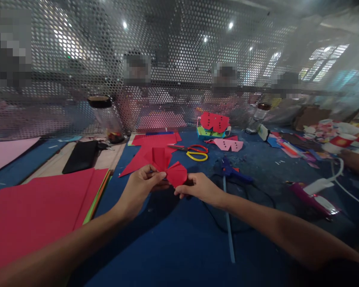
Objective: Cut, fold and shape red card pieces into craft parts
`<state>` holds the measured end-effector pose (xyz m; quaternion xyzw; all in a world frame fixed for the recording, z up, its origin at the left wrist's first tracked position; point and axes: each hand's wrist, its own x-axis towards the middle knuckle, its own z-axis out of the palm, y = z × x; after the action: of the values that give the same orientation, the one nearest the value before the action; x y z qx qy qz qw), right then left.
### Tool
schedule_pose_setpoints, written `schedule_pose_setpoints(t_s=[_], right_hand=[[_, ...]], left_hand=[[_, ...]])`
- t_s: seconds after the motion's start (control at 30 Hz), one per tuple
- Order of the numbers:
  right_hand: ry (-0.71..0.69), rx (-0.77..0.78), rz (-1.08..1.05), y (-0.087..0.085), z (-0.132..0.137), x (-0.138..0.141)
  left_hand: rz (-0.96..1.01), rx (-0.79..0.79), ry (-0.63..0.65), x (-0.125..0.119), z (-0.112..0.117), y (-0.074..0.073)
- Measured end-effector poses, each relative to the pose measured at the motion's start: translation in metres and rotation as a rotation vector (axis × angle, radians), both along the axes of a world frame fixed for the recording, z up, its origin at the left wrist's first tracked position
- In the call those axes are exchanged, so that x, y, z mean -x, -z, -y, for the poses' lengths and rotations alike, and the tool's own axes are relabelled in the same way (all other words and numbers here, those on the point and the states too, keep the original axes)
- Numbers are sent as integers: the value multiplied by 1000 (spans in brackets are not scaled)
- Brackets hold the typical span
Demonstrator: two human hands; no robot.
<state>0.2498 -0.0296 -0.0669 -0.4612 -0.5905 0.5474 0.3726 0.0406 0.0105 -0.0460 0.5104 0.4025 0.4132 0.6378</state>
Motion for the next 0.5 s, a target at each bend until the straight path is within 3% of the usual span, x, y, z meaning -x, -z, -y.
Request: schedule_pose_setpoints(t_s=[0.27, 0.5], right_hand=[[55, -7, -12, -4, 1, 4], [13, -73, -6, -5, 3, 0]], left_hand=[[-10, -8, 15, 0, 0, 1], [-2, -27, -17, 1, -2, 0]])
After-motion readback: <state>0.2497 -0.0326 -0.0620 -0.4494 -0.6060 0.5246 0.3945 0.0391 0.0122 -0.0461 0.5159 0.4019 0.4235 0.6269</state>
